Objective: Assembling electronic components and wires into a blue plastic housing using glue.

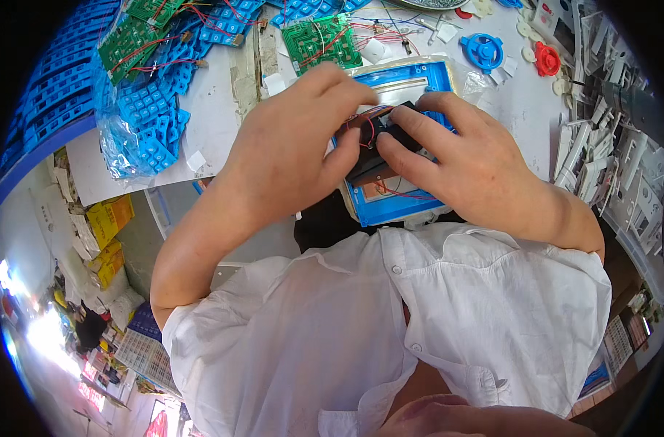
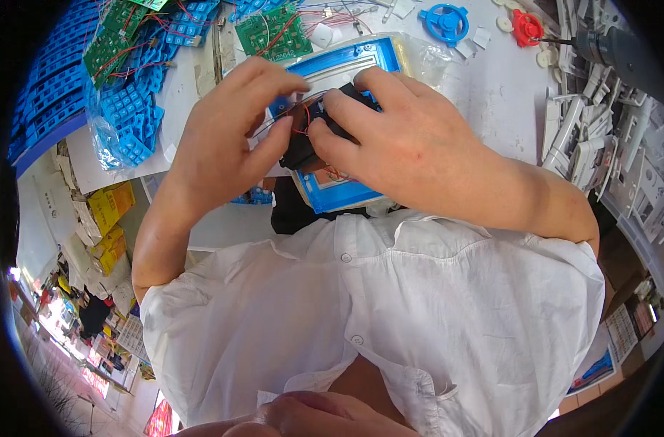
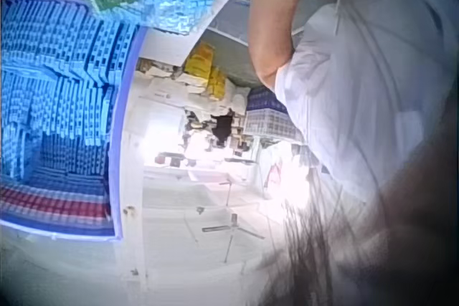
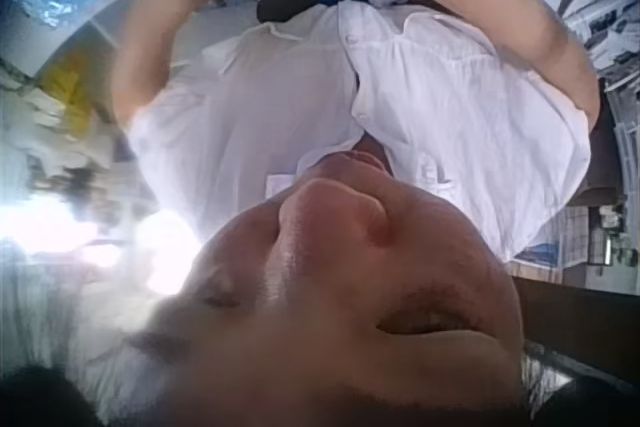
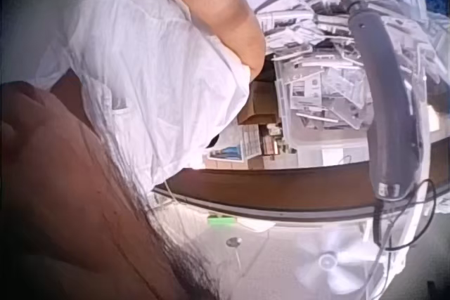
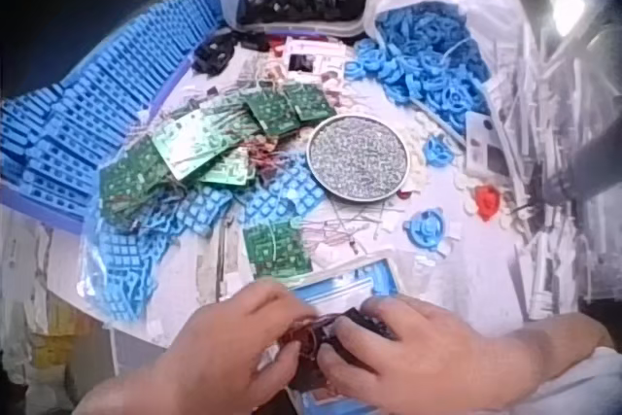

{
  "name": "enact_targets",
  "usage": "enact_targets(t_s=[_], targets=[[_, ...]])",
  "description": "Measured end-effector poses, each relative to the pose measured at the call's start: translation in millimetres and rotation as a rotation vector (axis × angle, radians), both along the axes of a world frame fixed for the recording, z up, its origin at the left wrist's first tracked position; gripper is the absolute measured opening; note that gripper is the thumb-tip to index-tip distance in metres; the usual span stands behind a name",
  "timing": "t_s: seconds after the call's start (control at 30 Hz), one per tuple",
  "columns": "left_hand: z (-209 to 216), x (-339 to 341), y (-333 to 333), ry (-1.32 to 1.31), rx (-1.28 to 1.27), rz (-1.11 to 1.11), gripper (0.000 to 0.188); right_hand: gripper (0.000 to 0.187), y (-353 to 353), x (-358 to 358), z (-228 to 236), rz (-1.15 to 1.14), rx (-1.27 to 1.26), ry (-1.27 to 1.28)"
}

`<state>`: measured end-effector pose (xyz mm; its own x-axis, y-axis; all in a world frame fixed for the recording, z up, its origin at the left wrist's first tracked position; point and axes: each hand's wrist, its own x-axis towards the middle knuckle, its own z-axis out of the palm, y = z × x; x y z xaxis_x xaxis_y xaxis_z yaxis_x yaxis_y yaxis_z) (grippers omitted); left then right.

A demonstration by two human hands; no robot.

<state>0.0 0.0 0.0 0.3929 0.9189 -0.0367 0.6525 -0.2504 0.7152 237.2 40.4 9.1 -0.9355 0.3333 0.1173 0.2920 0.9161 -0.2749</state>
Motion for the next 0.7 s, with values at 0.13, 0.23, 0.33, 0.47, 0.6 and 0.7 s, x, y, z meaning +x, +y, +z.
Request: enact_targets(t_s=[0.13, 0.23, 0.33, 0.47, 0.6, 0.7], targets=[[-12, -2, 10, 0.009, 0.107, -0.122, 0.017, 0.041, 2, 0, -1, 0.010, 0.037, 0.035], [-9, -7, 12, -0.015, 0.054, -0.172, 0.017, 0.038, 3, 0, -1, 0.012, 0.066, 0.046], [-7, -9, 7, -0.094, 0.004, -0.165, 0.017, 0.036, 4, -2, 2, 0.007, 0.060, 0.035], [-12, -6, 1, -0.110, 0.037, -0.099, 0.016, 0.033, 4, -4, 4, 0.004, 0.046, 0.032], [-11, -2, -3, -0.065, 0.090, -0.071, 0.013, 0.033, 4, -5, 5, -0.001, 0.039, 0.033], [-8, 2, -8, -0.038, 0.104, -0.024, 0.012, 0.033, 5, -5, 6, -0.001, 0.037, 0.026]])
